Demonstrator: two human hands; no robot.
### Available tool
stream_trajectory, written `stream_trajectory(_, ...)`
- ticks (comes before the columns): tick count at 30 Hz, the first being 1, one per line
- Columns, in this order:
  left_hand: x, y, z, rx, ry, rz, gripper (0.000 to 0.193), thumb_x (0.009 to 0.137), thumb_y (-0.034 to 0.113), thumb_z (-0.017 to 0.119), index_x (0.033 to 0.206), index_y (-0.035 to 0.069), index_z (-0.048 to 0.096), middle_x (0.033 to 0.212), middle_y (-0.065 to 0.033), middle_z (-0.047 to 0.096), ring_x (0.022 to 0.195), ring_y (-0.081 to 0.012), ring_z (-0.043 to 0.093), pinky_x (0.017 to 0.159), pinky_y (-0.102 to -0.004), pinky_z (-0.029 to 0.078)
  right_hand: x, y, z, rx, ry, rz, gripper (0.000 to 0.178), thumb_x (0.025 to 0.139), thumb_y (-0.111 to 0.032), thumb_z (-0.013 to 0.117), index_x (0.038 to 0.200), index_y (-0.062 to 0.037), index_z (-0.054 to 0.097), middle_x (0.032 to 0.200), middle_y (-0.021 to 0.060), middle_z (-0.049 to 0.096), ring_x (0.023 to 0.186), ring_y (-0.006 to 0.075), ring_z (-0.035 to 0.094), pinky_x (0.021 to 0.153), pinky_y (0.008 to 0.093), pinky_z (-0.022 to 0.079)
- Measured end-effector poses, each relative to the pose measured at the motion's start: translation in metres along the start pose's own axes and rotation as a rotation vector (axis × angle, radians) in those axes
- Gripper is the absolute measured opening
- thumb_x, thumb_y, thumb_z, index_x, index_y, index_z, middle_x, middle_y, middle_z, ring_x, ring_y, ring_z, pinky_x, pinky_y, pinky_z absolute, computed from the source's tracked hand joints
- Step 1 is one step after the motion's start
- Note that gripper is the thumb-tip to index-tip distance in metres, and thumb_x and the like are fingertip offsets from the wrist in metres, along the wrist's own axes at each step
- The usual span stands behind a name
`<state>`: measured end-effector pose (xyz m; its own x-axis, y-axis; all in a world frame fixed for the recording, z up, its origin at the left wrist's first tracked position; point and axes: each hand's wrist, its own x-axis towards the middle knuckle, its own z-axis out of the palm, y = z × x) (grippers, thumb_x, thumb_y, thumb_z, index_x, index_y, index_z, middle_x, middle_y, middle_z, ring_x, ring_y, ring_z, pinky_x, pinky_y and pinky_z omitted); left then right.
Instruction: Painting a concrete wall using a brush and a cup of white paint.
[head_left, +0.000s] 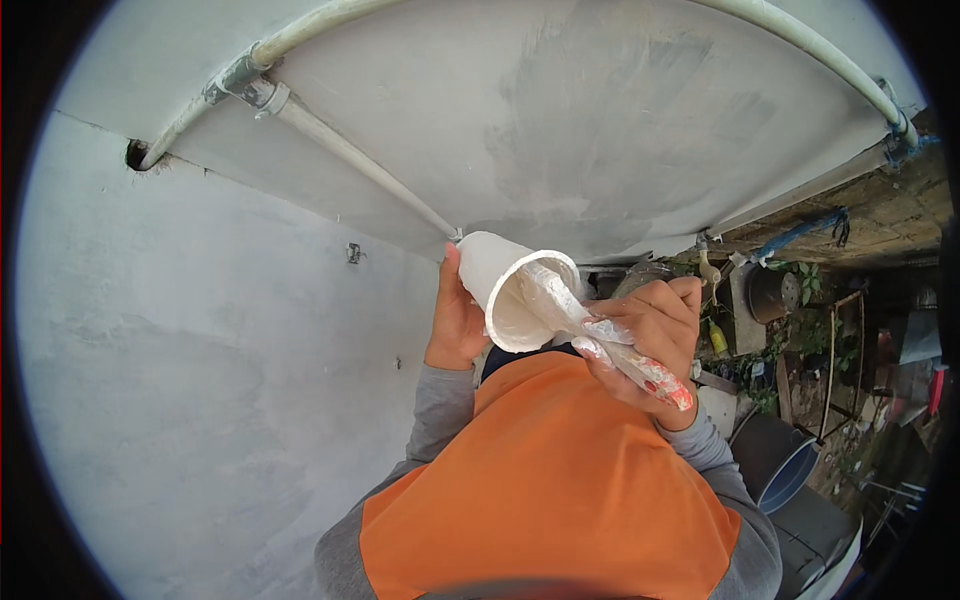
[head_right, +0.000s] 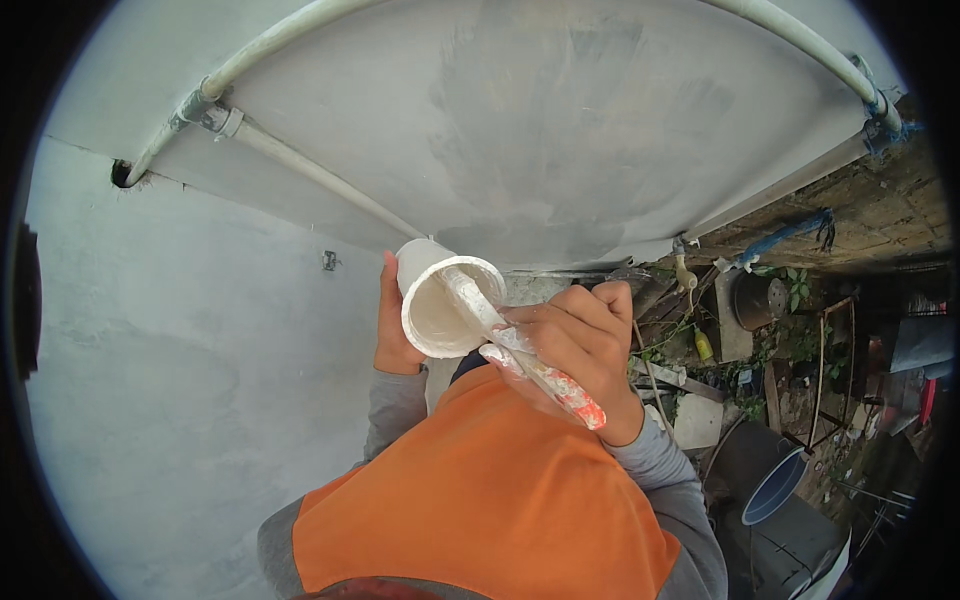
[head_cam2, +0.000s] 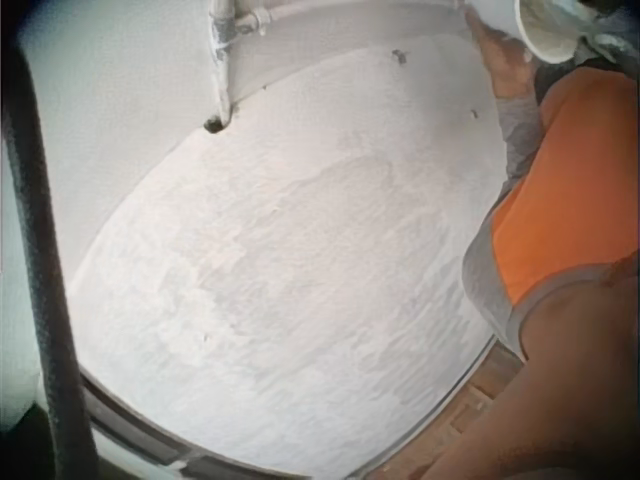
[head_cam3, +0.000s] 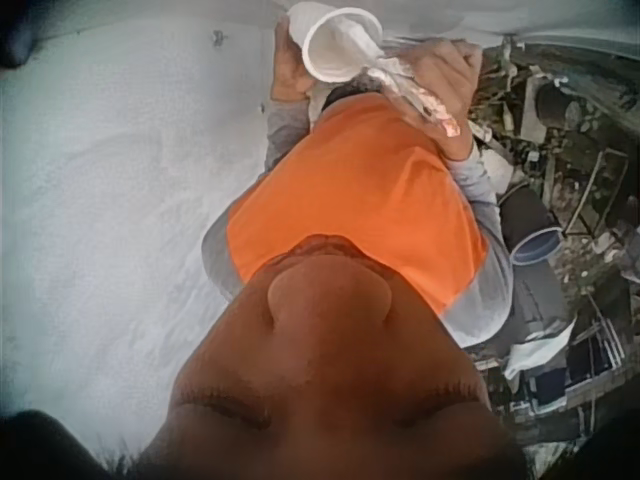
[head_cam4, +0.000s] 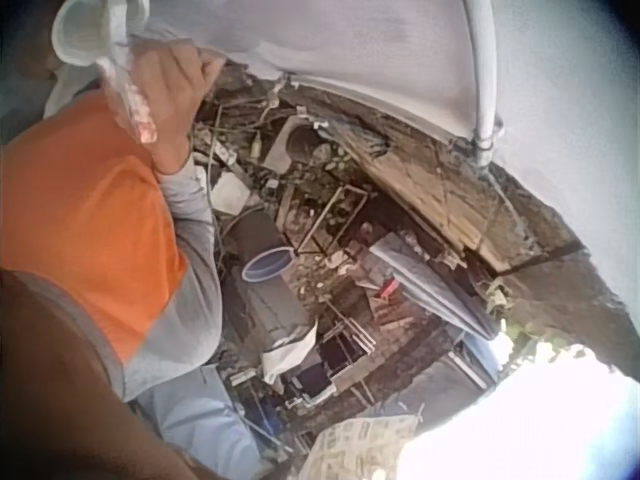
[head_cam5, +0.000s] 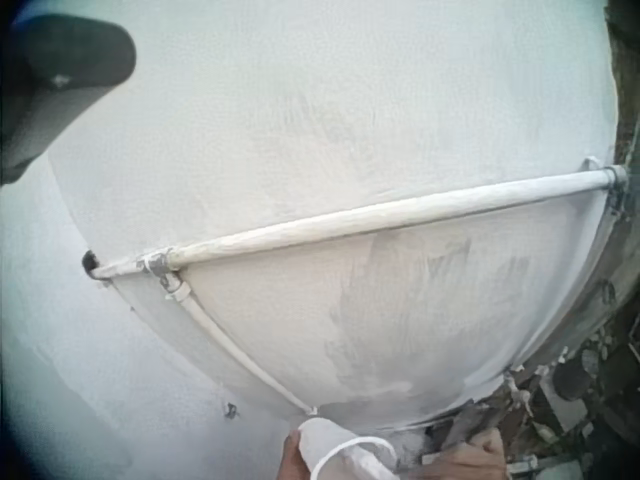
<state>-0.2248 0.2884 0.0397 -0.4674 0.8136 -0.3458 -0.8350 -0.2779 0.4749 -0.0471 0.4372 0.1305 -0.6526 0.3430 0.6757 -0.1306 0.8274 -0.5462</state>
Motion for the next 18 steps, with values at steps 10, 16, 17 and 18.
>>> stream_trajectory(10, 0.009, -0.013, 0.011, 0.091, 0.071, -0.085, 0.067, 0.093, 0.066, 0.038, 0.118, 0.007, 0.055, 0.115, -0.0257, 0.061, 0.107, -0.0425, 0.06, 0.084, -0.0561, 0.055, -0.012, 0.007, 0.008, -0.1, -0.186, -0.175, 0.018, 0.07, -0.025, 0.071, 0.082, -0.0159, 0.062, 0.093, -0.0037, 0.069, 0.076, 0.0133, 0.053, 0.068, 0.0302, 0.034)
stream_trajectory(16, 0.015, -0.017, -0.003, 0.077, 0.001, -0.138, 0.065, 0.092, 0.066, 0.041, 0.116, 0.007, 0.056, 0.11, -0.0219, 0.062, 0.105, -0.0399, 0.062, 0.082, -0.0525, 0.057, -0.012, 0.007, 0.008, 0.01, -0.147, -0.109, 0.025, 0.063, -0.02, 0.078, 0.078, -0.0111, 0.061, 0.087, -0.0019, 0.069, 0.072, 0.0158, 0.053, 0.065, 0.0314, 0.032)
stream_trajectory(17, 0.017, -0.02, -0.006, 0.059, 0.042, -0.104, 0.065, 0.092, 0.066, 0.042, 0.115, 0.006, 0.056, 0.111, -0.0209, 0.062, 0.104, -0.0376, 0.063, 0.081, -0.0502, 0.057, -0.012, 0.008, 0.006, 0.039, -0.129, -0.099, 0.025, 0.061, -0.017, 0.079, 0.077, -0.01, 0.061, 0.085, -0.0013, 0.069, 0.07, 0.0164, 0.052, 0.064, 0.0315, 0.031)
stream_trajectory(18, 0.018, -0.021, -0.009, 0.039, 0.086, -0.071, 0.065, 0.091, 0.066, 0.043, 0.114, 0.006, 0.057, 0.112, -0.02, 0.063, 0.103, -0.0353, 0.063, 0.081, -0.0479, 0.058, -0.012, 0.008, 0.006, 0.043, -0.144, -0.113, 0.025, 0.061, -0.017, 0.079, 0.077, -0.01, 0.061, 0.085, -0.0013, 0.069, 0.07, 0.0164, 0.052, 0.064, 0.0315, 0.031)
